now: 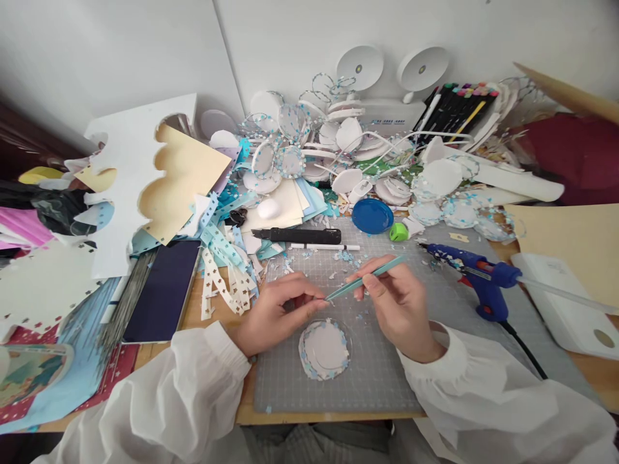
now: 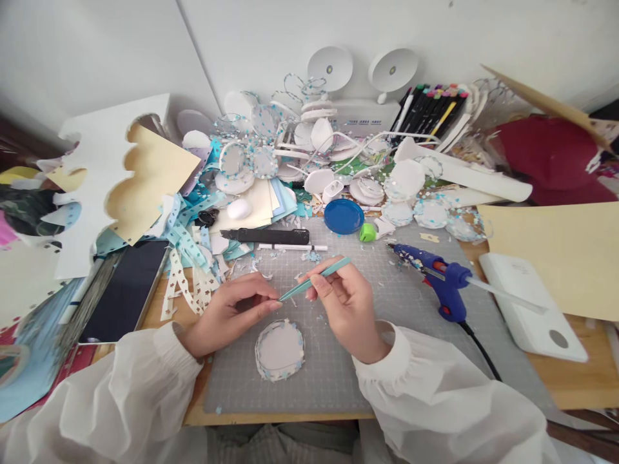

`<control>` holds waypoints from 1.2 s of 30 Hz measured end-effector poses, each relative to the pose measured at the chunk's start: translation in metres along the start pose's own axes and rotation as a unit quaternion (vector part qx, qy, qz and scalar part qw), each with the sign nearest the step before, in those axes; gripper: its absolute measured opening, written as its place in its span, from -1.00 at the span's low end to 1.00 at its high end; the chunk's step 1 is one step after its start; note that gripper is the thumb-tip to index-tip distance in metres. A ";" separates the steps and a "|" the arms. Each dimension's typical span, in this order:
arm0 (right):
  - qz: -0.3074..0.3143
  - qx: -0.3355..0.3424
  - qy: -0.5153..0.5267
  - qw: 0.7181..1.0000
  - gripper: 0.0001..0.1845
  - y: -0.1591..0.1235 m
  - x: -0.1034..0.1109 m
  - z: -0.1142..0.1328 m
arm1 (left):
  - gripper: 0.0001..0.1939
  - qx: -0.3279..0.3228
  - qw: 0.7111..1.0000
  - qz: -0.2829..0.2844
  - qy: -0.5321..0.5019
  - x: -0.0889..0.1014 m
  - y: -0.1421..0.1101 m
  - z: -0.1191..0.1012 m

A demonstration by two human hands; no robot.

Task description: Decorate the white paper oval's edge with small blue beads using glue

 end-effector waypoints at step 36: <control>0.005 -0.054 0.079 0.995 -0.87 0.004 0.001 -0.001 | -0.89 -0.014 0.998 -0.034 -0.059 0.005 0.000 -0.005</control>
Point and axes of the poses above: each hand's wrist, its own y-axis towards the middle knuckle, its own x-axis out of the back of the hand, z = x × y, the point moved 5 cm from there along y, towards the middle knuckle, and after that the axes turned 11 degrees about y, right-handed, at the moved point
